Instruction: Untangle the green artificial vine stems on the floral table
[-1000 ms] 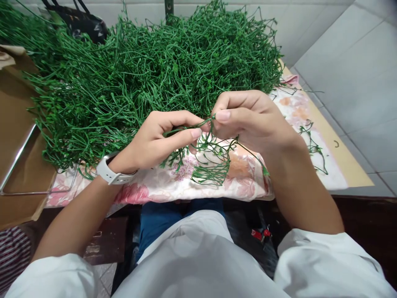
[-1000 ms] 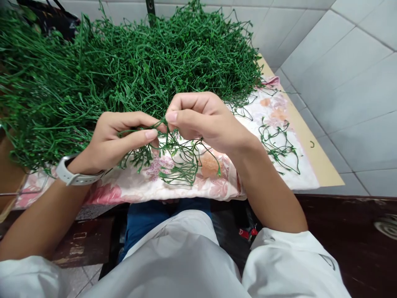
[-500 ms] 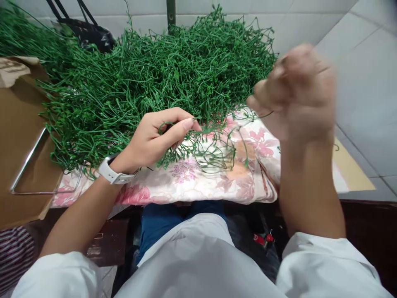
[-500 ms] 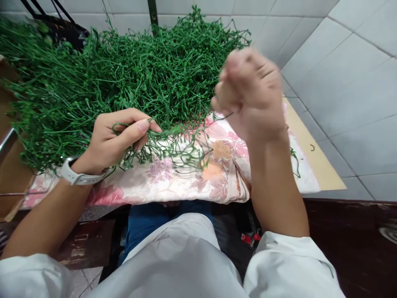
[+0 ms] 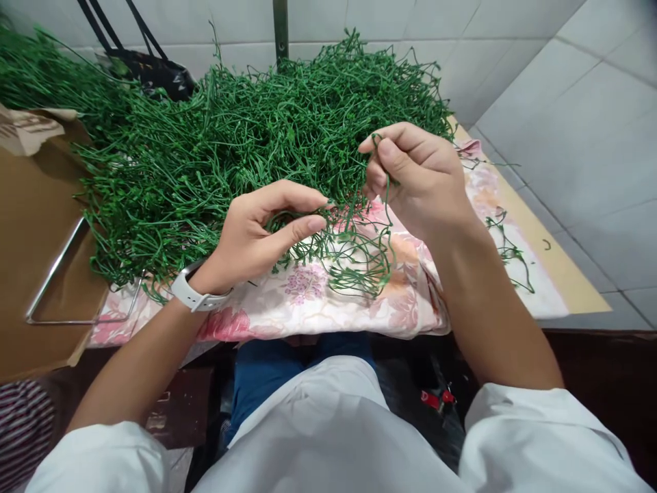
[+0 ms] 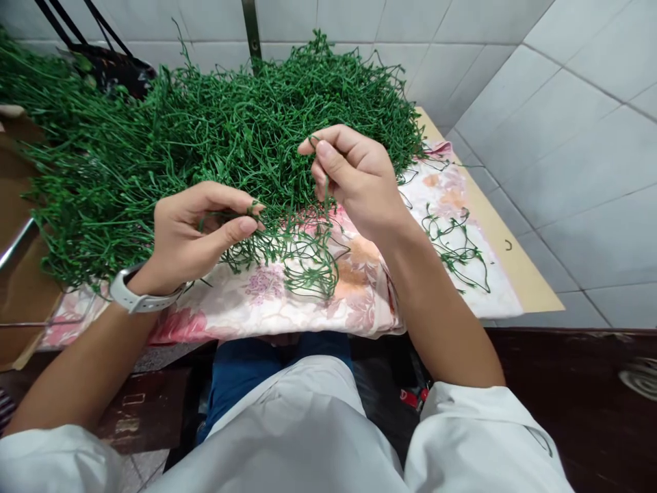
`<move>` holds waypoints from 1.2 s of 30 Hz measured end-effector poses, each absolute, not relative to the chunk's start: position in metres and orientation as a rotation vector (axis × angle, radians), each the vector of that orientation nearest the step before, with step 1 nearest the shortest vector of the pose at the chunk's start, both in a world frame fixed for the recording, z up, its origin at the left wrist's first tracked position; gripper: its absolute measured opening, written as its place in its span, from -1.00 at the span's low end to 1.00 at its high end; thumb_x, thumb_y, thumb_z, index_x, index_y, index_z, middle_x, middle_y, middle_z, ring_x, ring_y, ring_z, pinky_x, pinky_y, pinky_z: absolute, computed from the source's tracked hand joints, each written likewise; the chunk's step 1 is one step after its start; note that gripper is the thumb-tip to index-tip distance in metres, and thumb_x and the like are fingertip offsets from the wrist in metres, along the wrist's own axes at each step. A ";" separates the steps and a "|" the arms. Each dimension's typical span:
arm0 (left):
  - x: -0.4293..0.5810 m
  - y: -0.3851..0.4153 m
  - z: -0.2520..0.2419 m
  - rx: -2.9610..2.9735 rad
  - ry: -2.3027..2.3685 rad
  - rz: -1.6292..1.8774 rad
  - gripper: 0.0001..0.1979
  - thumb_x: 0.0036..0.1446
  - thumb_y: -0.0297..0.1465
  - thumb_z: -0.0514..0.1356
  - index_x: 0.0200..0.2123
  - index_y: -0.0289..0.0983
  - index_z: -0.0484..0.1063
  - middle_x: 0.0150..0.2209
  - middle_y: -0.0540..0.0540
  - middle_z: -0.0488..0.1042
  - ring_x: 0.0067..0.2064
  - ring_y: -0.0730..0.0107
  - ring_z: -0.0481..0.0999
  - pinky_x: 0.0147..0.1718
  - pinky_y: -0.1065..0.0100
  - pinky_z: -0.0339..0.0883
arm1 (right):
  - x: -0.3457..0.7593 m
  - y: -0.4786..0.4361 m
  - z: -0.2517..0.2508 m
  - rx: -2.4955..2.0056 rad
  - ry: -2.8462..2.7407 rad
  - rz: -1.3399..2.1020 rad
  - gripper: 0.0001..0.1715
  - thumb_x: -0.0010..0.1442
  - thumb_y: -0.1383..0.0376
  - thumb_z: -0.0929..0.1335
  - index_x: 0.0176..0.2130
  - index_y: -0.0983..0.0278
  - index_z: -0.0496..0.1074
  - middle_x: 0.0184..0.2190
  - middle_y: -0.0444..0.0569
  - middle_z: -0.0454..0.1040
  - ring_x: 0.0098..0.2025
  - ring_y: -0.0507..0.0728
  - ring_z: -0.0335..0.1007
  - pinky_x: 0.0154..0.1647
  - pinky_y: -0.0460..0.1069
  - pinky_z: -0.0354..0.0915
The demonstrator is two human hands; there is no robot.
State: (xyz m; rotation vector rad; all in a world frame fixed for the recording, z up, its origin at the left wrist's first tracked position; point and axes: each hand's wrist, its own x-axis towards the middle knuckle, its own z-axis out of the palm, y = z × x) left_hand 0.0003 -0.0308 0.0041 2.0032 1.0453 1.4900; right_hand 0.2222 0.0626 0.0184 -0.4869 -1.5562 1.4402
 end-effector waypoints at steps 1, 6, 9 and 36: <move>0.001 -0.032 0.005 1.987 1.048 1.476 -0.67 0.22 -0.04 0.41 -0.19 -0.19 0.65 -0.21 -0.12 0.71 -0.23 0.36 0.66 -0.23 0.31 0.58 | 0.222 0.063 0.019 -0.482 -1.551 1.423 -0.67 0.26 0.04 0.56 -0.26 0.21 0.50 -0.48 -0.17 0.34 -0.46 -0.01 0.25 -0.43 -0.08 0.32; 0.002 -0.033 0.010 1.981 1.001 1.388 -0.61 0.21 0.00 0.40 -0.28 -0.24 0.61 -0.26 -0.12 0.69 -0.24 0.37 0.67 -0.25 0.35 0.59 | 0.235 0.084 0.019 -0.468 -1.361 1.439 -0.71 0.14 0.15 0.58 -0.27 0.19 0.49 -0.33 -0.09 0.46 -0.34 0.02 0.35 -0.31 -0.05 0.38; 0.001 -0.035 0.013 2.002 0.952 1.337 -0.69 0.26 -0.10 0.39 -0.27 -0.24 0.61 -0.27 -0.11 0.69 -0.25 0.39 0.68 -0.24 0.37 0.58 | 0.237 0.093 0.015 -0.506 -1.239 1.383 -0.73 0.08 0.21 0.57 -0.25 0.19 0.50 -0.49 -0.19 0.26 -0.49 -0.02 0.10 -0.48 -0.07 0.23; 0.001 -0.028 0.001 2.114 1.069 1.437 -0.66 0.39 -0.07 0.26 -0.25 -0.21 0.59 -0.36 -0.05 0.62 -0.37 0.44 0.56 -0.38 0.35 0.42 | 0.218 0.045 0.016 -0.509 -2.000 1.129 -0.69 0.25 0.15 0.56 -0.42 0.23 0.50 -0.49 -0.12 0.25 -0.44 0.04 0.05 -0.43 0.01 0.03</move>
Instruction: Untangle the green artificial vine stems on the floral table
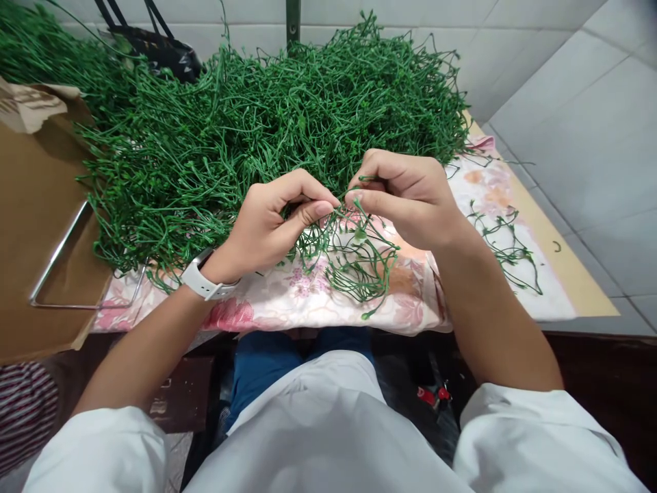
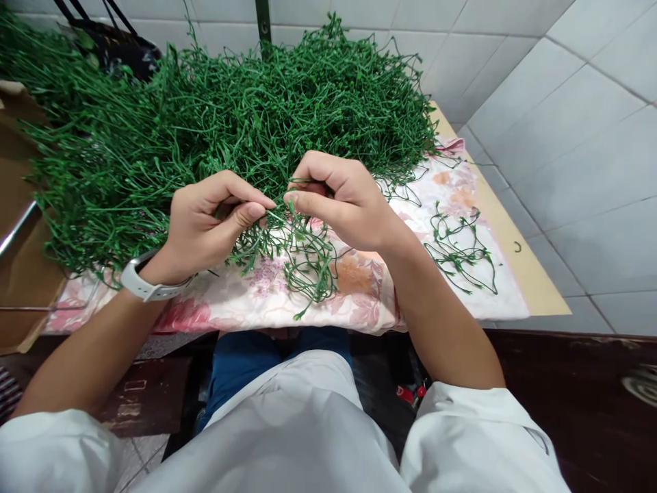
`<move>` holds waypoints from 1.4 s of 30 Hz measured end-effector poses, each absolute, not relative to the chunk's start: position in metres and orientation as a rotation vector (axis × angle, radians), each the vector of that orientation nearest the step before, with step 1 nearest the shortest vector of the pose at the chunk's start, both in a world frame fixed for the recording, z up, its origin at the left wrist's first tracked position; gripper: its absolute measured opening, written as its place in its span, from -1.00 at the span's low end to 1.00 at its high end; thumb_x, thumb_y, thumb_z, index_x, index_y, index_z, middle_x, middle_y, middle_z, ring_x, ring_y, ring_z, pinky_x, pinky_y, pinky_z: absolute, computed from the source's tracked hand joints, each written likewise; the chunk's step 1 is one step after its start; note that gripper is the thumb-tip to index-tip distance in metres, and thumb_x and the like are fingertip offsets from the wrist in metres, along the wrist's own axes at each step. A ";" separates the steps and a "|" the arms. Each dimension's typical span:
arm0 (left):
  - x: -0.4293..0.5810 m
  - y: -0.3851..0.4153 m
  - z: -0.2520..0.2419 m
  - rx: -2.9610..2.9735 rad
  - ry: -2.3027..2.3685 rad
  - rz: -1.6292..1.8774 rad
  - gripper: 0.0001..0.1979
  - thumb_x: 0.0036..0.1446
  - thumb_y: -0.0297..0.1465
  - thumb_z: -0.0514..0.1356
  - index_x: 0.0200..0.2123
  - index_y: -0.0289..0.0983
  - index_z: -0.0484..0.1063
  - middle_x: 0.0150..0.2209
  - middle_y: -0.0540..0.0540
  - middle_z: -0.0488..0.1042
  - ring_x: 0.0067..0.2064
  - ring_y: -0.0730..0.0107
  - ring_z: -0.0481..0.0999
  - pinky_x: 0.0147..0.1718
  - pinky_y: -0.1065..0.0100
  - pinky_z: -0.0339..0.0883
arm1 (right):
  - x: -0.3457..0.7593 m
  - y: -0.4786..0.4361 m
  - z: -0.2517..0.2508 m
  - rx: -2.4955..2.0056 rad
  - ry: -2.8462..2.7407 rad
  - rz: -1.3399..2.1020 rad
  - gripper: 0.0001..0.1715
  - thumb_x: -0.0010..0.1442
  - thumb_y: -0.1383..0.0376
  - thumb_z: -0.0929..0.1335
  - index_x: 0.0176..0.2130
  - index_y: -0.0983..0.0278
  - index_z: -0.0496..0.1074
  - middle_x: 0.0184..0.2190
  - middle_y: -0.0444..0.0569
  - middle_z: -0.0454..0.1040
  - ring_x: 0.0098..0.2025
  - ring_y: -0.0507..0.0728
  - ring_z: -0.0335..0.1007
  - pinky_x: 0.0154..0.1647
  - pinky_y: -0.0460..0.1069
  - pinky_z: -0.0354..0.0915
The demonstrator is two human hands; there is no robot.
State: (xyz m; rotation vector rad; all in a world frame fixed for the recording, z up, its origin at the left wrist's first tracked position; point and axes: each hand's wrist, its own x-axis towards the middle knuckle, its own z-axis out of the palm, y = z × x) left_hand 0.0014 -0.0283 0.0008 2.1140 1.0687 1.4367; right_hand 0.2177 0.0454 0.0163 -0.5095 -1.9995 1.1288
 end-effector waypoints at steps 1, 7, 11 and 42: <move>0.001 -0.027 0.000 2.166 1.079 1.434 -0.64 0.39 -0.06 0.24 -0.26 -0.22 0.59 -0.36 -0.06 0.62 -0.37 0.44 0.55 -0.37 0.34 0.42 | 0.218 0.046 0.016 -0.522 -2.018 1.080 -0.71 0.25 0.19 0.55 -0.42 0.22 0.50 -0.50 -0.13 0.24 -0.44 0.04 0.04 -0.42 0.01 0.03; -0.006 -0.024 -0.003 2.243 1.208 1.567 -0.54 0.39 0.07 0.17 -0.30 -0.19 0.54 -0.35 -0.11 0.60 -0.34 0.37 0.54 -0.30 0.26 0.46 | 0.232 0.070 0.012 -0.569 -1.746 0.841 -0.72 0.24 0.34 0.53 -0.46 0.22 0.47 -0.54 -0.15 0.28 -0.49 0.03 0.00 -0.41 0.06 -0.05; -0.005 -0.028 0.000 2.054 1.206 1.619 -0.58 0.36 0.07 0.22 -0.25 -0.16 0.54 -0.28 -0.11 0.61 -0.36 0.42 0.55 -0.39 0.29 0.46 | 0.238 0.080 0.019 -0.515 -1.340 1.110 -0.72 0.13 0.42 0.51 -0.48 0.16 0.41 -0.56 -0.18 0.24 -0.56 0.03 0.00 -0.50 0.04 0.02; 0.000 -0.021 -0.005 1.990 0.805 1.581 -0.92 0.31 -0.30 0.38 -0.19 -0.16 0.64 -0.23 -0.07 0.66 -0.26 0.39 0.66 -0.29 0.31 0.58 | 0.213 0.053 0.018 -0.389 -1.384 1.847 -0.55 0.26 0.16 0.55 -0.35 0.17 0.22 -0.66 -0.36 0.05 -0.66 -0.06 0.04 -0.58 -0.12 0.22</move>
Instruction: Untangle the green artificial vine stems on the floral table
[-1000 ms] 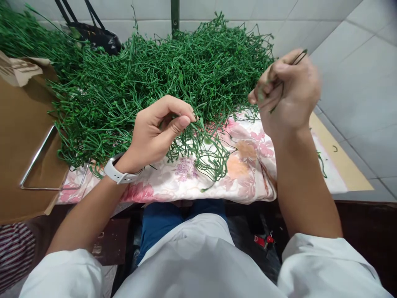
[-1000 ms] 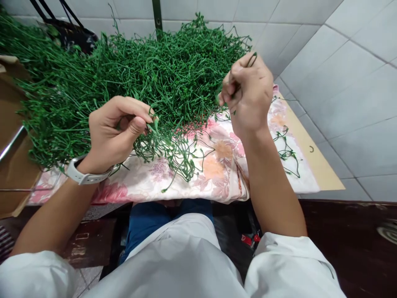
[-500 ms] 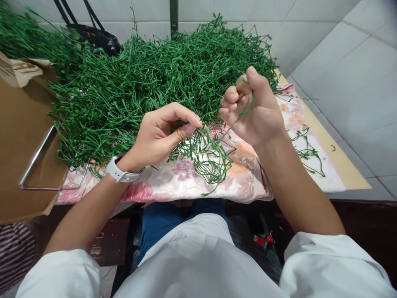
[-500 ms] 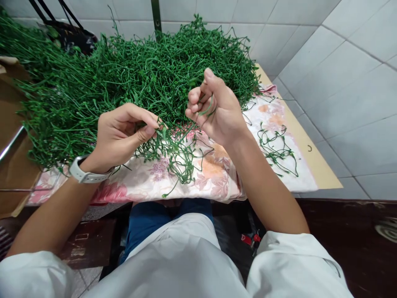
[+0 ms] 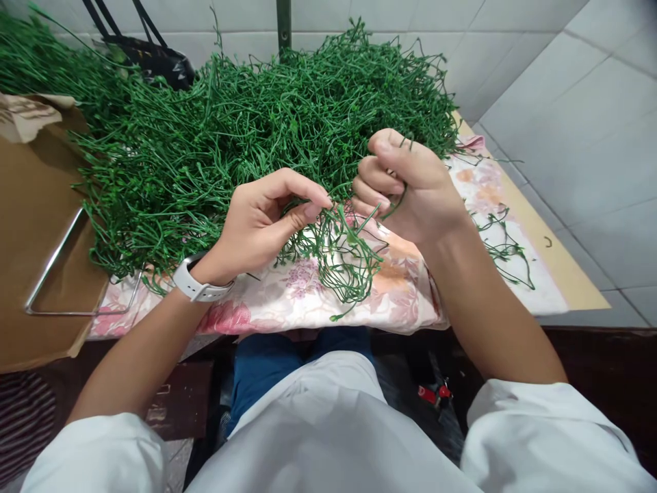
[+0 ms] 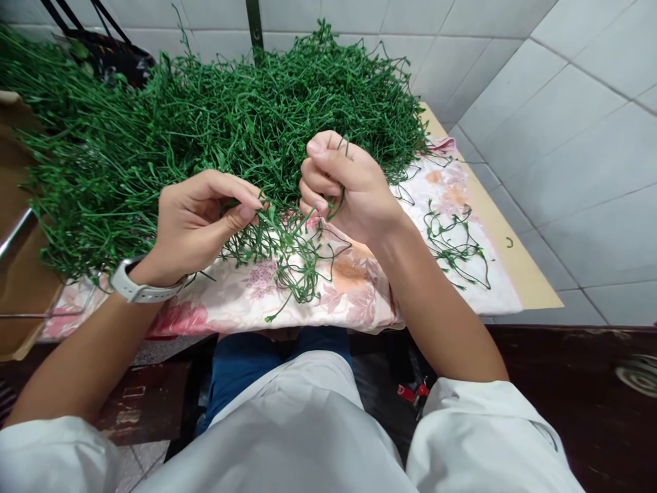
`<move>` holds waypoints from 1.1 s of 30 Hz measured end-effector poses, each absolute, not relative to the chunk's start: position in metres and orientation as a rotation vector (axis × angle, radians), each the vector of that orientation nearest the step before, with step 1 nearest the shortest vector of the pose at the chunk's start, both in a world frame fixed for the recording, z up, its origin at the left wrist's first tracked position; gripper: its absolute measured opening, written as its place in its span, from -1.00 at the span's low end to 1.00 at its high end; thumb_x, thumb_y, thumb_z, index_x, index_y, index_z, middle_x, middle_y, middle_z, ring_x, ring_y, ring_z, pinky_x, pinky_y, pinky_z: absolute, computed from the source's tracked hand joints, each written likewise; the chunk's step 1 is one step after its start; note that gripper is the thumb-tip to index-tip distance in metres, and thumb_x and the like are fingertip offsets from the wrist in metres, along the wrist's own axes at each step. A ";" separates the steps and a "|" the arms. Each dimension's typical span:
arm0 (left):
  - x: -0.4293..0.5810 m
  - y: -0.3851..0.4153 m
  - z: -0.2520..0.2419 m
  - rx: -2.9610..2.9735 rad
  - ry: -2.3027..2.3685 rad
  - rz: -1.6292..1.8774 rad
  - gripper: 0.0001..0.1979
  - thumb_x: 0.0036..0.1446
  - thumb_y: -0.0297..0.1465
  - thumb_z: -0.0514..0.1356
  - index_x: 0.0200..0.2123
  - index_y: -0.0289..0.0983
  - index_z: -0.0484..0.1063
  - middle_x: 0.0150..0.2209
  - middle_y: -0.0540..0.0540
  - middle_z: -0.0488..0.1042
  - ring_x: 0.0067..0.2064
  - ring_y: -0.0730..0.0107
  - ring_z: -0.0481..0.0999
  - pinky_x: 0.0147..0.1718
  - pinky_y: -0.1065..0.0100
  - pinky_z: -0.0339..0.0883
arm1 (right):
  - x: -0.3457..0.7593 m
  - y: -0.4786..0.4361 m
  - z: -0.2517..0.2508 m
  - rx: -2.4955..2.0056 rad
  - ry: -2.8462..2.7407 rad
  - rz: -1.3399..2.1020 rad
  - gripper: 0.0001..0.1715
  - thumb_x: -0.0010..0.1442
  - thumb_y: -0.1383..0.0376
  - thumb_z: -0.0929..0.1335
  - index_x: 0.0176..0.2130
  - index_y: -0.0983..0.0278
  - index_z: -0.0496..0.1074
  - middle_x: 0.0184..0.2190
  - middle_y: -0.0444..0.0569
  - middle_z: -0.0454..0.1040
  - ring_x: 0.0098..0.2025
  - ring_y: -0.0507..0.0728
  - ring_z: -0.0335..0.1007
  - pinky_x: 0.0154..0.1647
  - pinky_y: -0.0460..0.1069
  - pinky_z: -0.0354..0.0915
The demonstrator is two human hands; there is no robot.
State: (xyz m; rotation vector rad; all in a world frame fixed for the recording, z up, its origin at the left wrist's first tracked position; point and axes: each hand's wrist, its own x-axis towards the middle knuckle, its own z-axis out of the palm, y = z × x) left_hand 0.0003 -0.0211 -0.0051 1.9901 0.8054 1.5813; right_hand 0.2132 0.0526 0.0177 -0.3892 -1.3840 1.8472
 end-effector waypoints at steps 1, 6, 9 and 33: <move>0.000 -0.021 -0.005 1.996 0.810 1.582 -0.90 0.32 -0.28 0.38 -0.20 -0.16 0.64 -0.22 -0.07 0.66 -0.25 0.38 0.65 -0.29 0.29 0.58 | 0.214 0.051 0.018 -0.355 -1.449 1.820 -0.59 0.26 0.17 0.55 -0.32 0.18 0.28 -0.67 -0.37 0.02 -0.67 -0.08 -0.03 -0.62 -0.13 0.13; -0.001 -0.020 -0.004 2.070 0.917 1.577 -0.79 0.29 -0.15 0.39 -0.27 -0.15 0.65 -0.19 -0.12 0.64 -0.11 0.24 0.64 -0.12 0.14 0.59 | 0.215 0.041 0.017 -0.375 -1.888 1.514 -0.62 0.19 0.10 0.61 -0.23 0.30 0.51 -0.64 -0.32 0.10 -0.62 -0.11 -0.06 -0.62 -0.11 -0.06; -0.002 -0.020 -0.004 2.069 0.960 1.592 -0.75 0.29 -0.10 0.37 -0.28 -0.15 0.64 -0.20 -0.14 0.62 -0.11 0.23 0.63 -0.12 0.14 0.58 | 0.213 0.039 0.015 -0.377 -1.984 1.258 -0.63 0.17 0.08 0.62 -0.24 0.31 0.60 -0.64 -0.30 0.08 -0.59 -0.09 -0.08 -0.58 -0.09 -0.06; -0.004 -0.018 -0.002 1.957 0.805 1.311 -0.75 0.18 -0.23 0.35 -0.12 -0.16 0.45 -0.17 -0.08 0.52 -0.12 0.24 0.60 -0.15 0.17 0.59 | 0.207 0.047 0.005 -0.286 -1.975 1.100 -0.58 0.38 -0.04 0.45 -0.23 0.24 0.39 -0.47 -0.15 0.39 -0.48 0.00 0.30 -0.47 -0.07 0.26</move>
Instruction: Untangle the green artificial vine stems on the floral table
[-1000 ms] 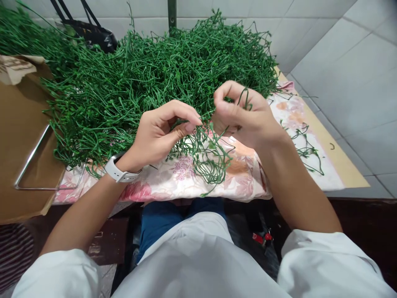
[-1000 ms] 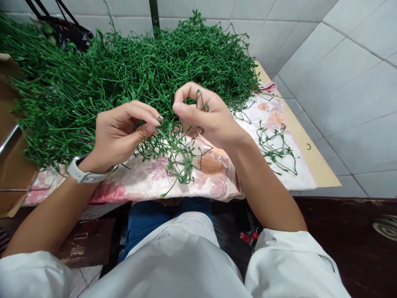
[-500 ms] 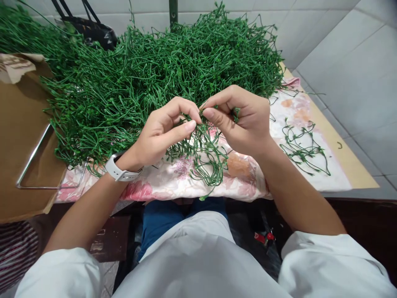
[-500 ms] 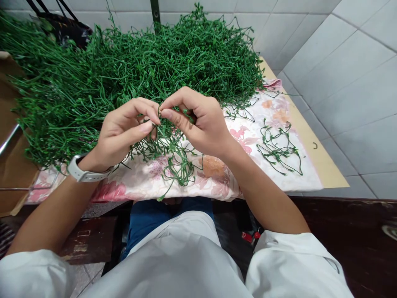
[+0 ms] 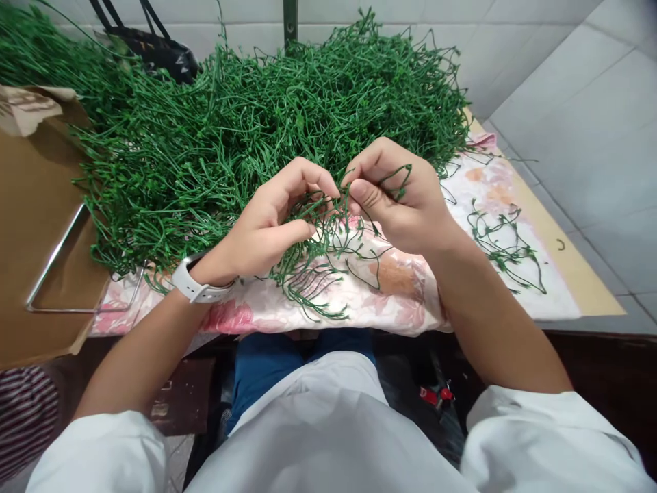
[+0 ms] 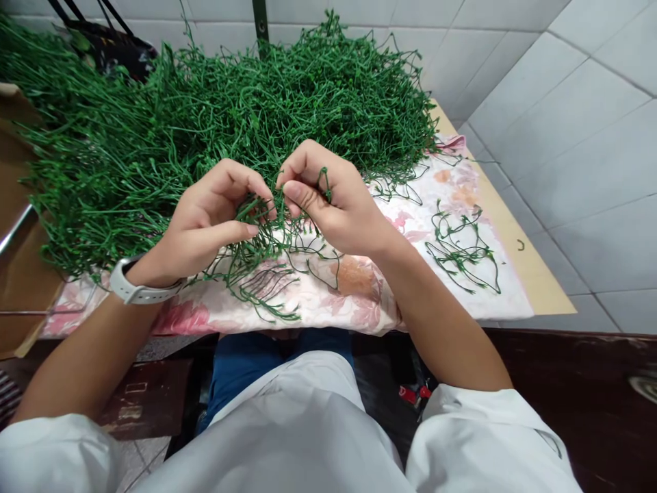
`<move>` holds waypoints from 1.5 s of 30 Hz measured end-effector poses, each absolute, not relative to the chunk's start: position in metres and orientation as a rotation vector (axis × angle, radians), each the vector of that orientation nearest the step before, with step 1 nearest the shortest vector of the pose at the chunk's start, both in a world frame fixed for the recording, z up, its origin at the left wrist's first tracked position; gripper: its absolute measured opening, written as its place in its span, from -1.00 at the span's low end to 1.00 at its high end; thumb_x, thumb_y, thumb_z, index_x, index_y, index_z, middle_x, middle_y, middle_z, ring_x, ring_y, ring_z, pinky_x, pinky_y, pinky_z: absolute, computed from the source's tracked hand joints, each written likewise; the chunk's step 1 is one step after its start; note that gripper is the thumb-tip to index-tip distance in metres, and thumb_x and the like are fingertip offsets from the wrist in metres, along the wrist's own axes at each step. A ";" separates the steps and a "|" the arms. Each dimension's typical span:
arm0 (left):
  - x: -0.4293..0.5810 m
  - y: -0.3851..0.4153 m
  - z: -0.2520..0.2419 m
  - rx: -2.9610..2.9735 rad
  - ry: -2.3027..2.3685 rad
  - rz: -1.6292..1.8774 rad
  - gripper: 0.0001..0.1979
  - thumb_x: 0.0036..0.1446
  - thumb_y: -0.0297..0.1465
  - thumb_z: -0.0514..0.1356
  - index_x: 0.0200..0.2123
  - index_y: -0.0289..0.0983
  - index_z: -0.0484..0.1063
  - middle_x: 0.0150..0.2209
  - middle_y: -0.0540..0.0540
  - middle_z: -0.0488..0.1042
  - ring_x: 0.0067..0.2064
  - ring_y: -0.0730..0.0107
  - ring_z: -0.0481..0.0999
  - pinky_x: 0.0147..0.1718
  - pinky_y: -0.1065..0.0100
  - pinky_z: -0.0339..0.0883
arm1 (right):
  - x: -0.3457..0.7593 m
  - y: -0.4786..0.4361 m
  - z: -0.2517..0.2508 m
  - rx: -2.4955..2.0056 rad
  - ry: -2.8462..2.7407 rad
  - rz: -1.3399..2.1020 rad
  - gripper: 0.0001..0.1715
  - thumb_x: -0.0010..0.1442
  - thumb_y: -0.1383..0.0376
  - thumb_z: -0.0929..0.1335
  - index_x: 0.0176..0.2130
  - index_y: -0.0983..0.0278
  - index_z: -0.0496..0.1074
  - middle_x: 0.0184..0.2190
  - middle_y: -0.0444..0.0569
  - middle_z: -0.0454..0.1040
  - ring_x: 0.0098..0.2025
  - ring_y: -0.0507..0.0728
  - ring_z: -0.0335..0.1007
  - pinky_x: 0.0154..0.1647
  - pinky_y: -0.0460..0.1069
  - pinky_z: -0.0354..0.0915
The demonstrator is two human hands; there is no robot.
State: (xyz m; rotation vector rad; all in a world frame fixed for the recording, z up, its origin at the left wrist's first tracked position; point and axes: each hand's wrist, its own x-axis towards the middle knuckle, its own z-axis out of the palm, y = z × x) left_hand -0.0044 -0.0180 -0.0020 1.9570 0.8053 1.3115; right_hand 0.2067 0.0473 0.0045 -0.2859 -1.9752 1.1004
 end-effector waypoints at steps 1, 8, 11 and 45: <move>-0.006 -0.017 -0.001 1.934 0.783 1.299 -0.72 0.16 -0.21 0.37 -0.12 -0.16 0.45 -0.15 -0.09 0.53 -0.10 0.21 0.61 -0.15 0.15 0.60 | 0.207 0.047 0.007 -0.274 -1.968 1.177 -0.57 0.36 -0.04 0.47 -0.23 0.24 0.39 -0.48 -0.15 0.39 -0.48 -0.01 0.30 -0.49 -0.08 0.25; -0.010 -0.023 0.012 1.669 0.744 1.102 -0.67 0.09 -0.22 0.39 -0.13 -0.17 0.42 -0.17 -0.11 0.56 -0.26 0.24 0.64 -0.29 0.13 0.62 | 0.210 0.050 0.009 -0.261 -1.898 1.584 -0.52 0.24 -0.02 0.56 -0.25 0.27 0.41 -0.53 -0.18 0.37 -0.56 -0.05 0.20 -0.61 -0.12 0.11; -0.010 -0.022 0.013 1.633 0.749 1.070 -0.71 0.07 -0.28 0.37 -0.16 -0.18 0.41 -0.20 -0.11 0.55 -0.28 0.27 0.62 -0.40 0.20 0.58 | 0.209 0.050 0.005 -0.286 -1.835 1.711 -0.54 0.26 -0.02 0.55 -0.21 0.28 0.43 -0.54 -0.20 0.33 -0.58 -0.07 0.14 -0.63 -0.12 0.05; -0.004 -0.022 0.003 1.889 1.050 1.303 -0.60 0.32 0.04 0.27 -0.24 -0.19 0.43 -0.41 -0.02 0.40 -0.42 0.43 0.42 -0.47 0.31 0.35 | 0.198 0.040 0.001 -0.485 -1.836 1.427 -0.64 0.29 0.05 0.51 -0.32 0.25 0.44 -0.54 -0.20 0.22 -0.54 -0.03 0.04 -0.55 -0.06 0.02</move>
